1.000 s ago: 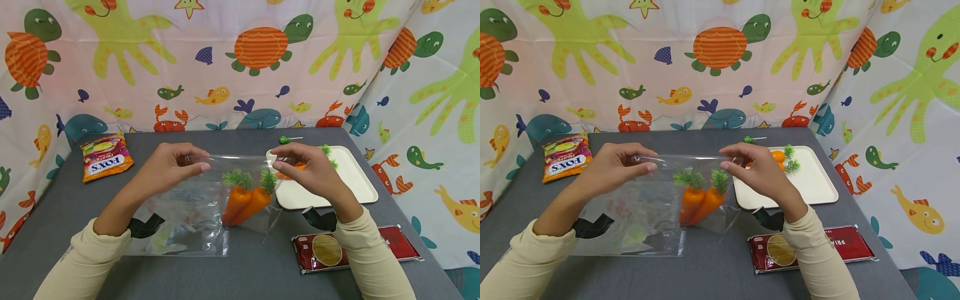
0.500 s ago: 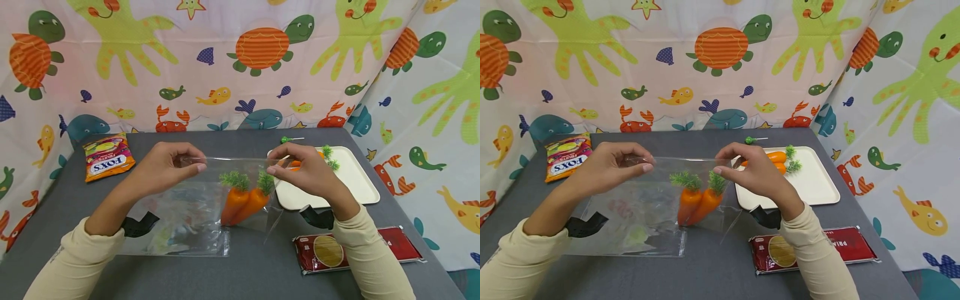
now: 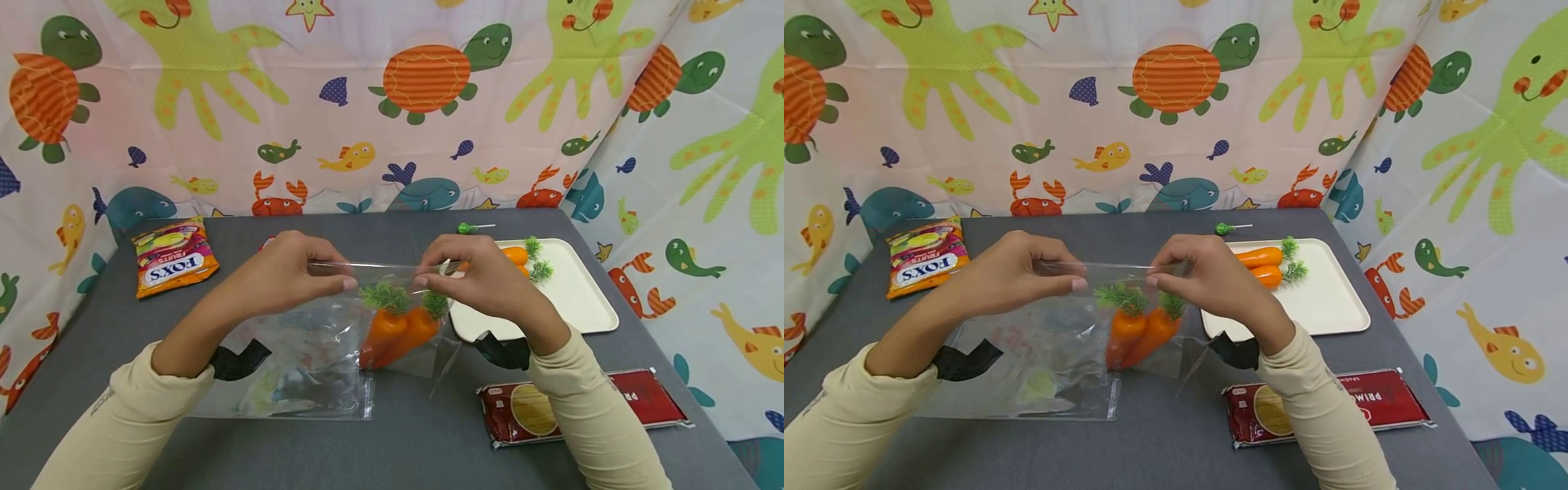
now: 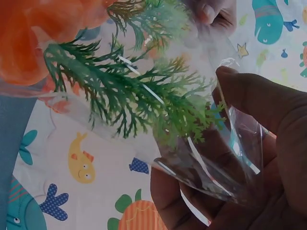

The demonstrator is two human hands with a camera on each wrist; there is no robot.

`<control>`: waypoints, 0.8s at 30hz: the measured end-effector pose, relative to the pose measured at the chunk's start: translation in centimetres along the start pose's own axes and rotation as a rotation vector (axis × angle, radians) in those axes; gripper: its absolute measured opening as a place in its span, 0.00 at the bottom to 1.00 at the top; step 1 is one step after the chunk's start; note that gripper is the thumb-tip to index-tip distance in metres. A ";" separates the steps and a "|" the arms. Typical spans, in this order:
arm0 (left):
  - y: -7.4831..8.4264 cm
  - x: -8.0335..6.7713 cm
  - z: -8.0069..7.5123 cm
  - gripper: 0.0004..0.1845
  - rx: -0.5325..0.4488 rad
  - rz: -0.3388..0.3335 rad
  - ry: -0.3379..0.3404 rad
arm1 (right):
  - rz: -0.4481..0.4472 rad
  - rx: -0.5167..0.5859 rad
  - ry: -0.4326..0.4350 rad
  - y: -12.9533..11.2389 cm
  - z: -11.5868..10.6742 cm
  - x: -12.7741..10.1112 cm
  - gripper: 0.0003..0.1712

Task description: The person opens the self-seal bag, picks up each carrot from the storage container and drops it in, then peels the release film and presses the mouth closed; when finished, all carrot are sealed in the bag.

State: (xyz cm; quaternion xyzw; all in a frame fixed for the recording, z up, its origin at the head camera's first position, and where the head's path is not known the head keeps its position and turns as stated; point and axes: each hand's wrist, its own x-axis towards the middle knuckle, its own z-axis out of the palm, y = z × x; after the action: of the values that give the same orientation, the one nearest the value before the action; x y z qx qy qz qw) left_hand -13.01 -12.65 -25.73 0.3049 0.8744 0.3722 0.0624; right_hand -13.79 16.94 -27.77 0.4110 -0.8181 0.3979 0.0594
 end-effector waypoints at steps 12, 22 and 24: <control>-0.3 -0.5 0.2 0.07 -0.005 0.019 0.031 | 0.065 -0.056 0.035 -0.5 0.4 0.6 0.03; -1.5 -1.3 0.1 0.11 -0.076 -0.009 0.084 | 0.196 0.064 0.094 0.5 0.3 -0.3 0.09; -2.0 -1.6 0.0 0.11 -0.093 -0.006 0.110 | 0.228 0.149 0.099 1.0 0.3 -0.6 0.13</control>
State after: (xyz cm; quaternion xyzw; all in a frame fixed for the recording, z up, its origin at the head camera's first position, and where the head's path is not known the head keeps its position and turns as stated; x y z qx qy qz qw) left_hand -12.66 -14.65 -27.33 0.2780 0.8591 0.4287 0.0294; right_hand -14.07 17.43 -28.84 0.2988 -0.8236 0.4816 0.0233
